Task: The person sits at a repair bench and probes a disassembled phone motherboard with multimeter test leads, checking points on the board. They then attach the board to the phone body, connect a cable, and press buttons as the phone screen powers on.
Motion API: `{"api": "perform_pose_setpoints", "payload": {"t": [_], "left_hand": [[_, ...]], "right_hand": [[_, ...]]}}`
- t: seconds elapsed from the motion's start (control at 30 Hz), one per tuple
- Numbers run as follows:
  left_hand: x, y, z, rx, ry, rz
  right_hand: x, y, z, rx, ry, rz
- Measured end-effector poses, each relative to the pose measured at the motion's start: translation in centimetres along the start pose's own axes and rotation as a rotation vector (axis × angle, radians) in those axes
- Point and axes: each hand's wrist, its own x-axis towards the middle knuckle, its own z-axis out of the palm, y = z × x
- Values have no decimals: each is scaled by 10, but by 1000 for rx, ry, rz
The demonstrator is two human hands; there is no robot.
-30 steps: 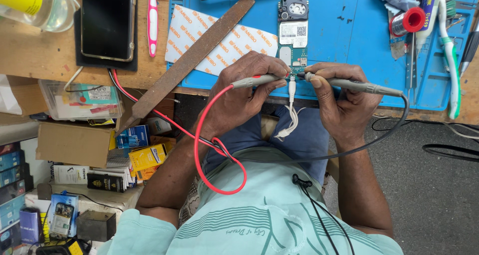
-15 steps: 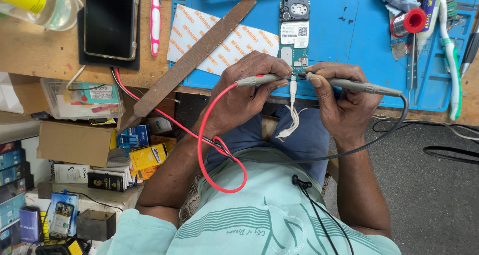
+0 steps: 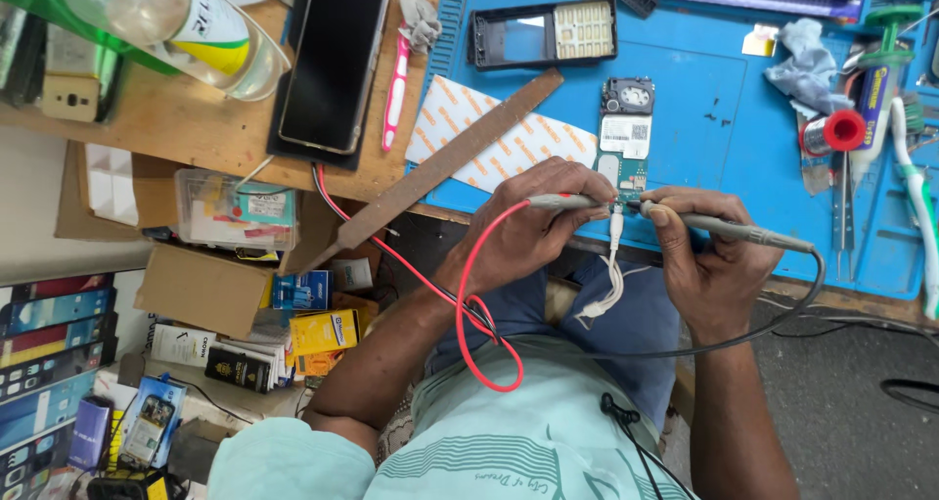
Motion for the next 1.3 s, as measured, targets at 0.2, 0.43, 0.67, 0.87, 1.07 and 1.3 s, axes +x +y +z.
{"api": "perform_pose_setpoints", "payload": {"t": [0.2, 0.43, 0.67, 0.87, 1.07, 1.3], "left_hand": [[-4, -3, 4, 38, -11, 1], [-6, -4, 4, 54, -11, -20], [-8, -3, 4, 30, -13, -35], [-6, -1, 3, 24, -16, -27], [-8, 3, 5, 16, -16, -8], [-9, 0, 7, -16, -9, -9]], "right_hand": [[-1, 0, -1, -26, 1, -19], [0, 1, 0, -45, -3, -20], [-3, 1, -2, -76, -6, -31], [0, 0, -2, -42, -7, -39], [-5, -3, -4, -39, -8, -25], [-7, 6, -4, 13, -10, -48]]}}
